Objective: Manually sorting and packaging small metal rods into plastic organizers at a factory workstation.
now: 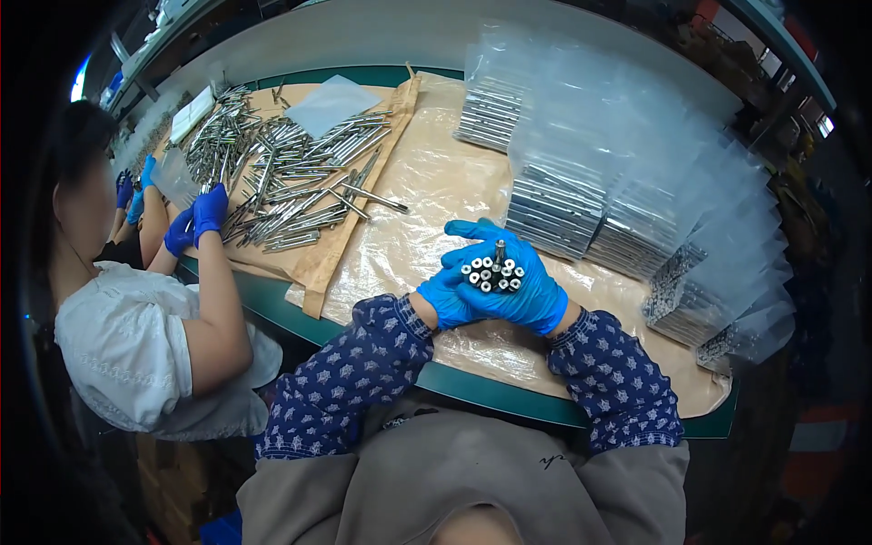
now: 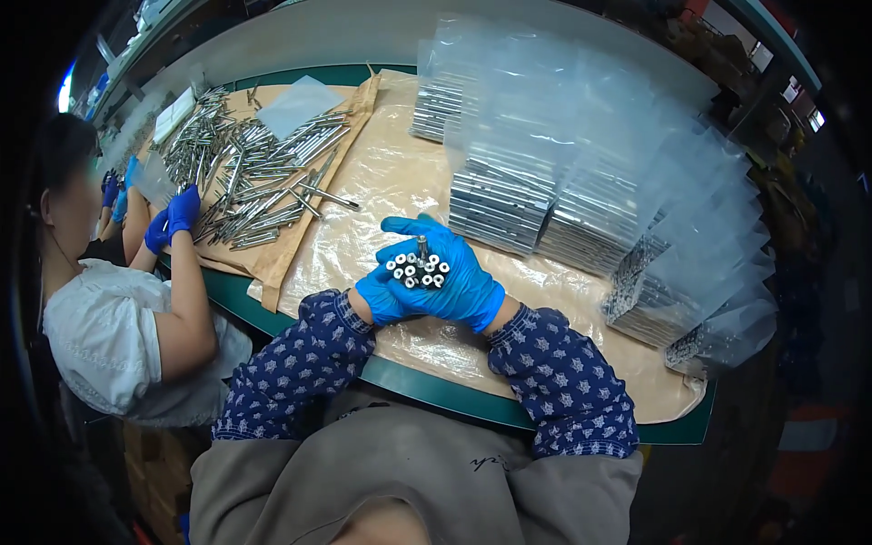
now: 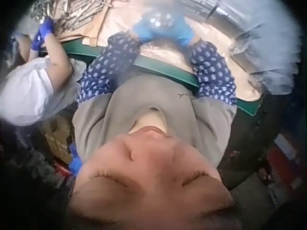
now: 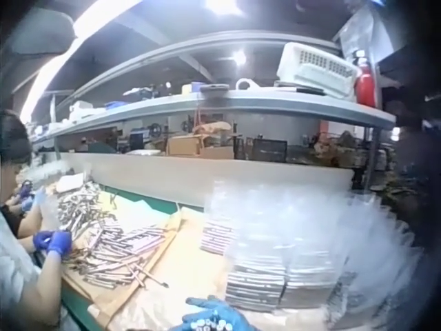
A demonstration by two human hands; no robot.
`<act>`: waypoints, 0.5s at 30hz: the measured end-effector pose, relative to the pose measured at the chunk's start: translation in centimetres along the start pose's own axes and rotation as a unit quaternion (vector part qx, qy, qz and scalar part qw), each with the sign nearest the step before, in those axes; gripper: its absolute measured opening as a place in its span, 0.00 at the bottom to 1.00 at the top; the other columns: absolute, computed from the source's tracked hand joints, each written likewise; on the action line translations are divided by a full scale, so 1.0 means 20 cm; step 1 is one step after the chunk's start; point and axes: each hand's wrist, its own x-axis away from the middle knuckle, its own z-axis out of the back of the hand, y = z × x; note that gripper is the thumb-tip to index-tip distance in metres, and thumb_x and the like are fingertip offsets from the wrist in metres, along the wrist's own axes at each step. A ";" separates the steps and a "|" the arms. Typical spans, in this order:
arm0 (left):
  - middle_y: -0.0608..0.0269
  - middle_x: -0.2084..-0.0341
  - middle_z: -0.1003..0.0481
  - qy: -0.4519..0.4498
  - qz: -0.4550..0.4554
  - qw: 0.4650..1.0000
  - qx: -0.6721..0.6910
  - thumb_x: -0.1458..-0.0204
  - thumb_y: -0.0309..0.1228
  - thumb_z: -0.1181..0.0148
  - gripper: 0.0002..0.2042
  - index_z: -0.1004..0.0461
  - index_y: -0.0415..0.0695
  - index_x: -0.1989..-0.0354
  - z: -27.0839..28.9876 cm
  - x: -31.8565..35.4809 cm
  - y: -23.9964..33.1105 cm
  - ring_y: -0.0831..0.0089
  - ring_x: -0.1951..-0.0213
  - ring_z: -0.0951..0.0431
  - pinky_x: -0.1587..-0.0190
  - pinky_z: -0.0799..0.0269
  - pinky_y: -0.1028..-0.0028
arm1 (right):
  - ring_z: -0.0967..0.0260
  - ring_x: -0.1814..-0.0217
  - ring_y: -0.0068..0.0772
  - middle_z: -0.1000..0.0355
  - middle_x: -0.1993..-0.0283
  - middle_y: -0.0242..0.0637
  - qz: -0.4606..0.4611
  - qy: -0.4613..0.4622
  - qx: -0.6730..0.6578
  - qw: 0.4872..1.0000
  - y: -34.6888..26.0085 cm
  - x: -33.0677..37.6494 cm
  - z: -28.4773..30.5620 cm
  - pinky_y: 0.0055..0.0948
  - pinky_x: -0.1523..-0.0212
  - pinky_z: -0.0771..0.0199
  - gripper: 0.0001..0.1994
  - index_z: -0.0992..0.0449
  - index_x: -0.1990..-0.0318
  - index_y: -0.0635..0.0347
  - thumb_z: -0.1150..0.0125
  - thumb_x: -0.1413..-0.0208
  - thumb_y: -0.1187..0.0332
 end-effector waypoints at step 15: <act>0.58 0.59 0.28 0.279 -0.258 0.920 -0.092 0.62 0.24 0.34 0.24 0.33 0.43 0.53 -0.04 -0.10 0.19 0.63 0.50 0.30 0.39 0.49 0.63 | 0.31 0.54 0.34 0.29 0.56 0.40 -0.056 0.039 -0.008 0.998 0.17 0.11 -0.06 0.28 0.53 0.30 0.21 0.29 0.54 0.58 0.35 0.58 0.69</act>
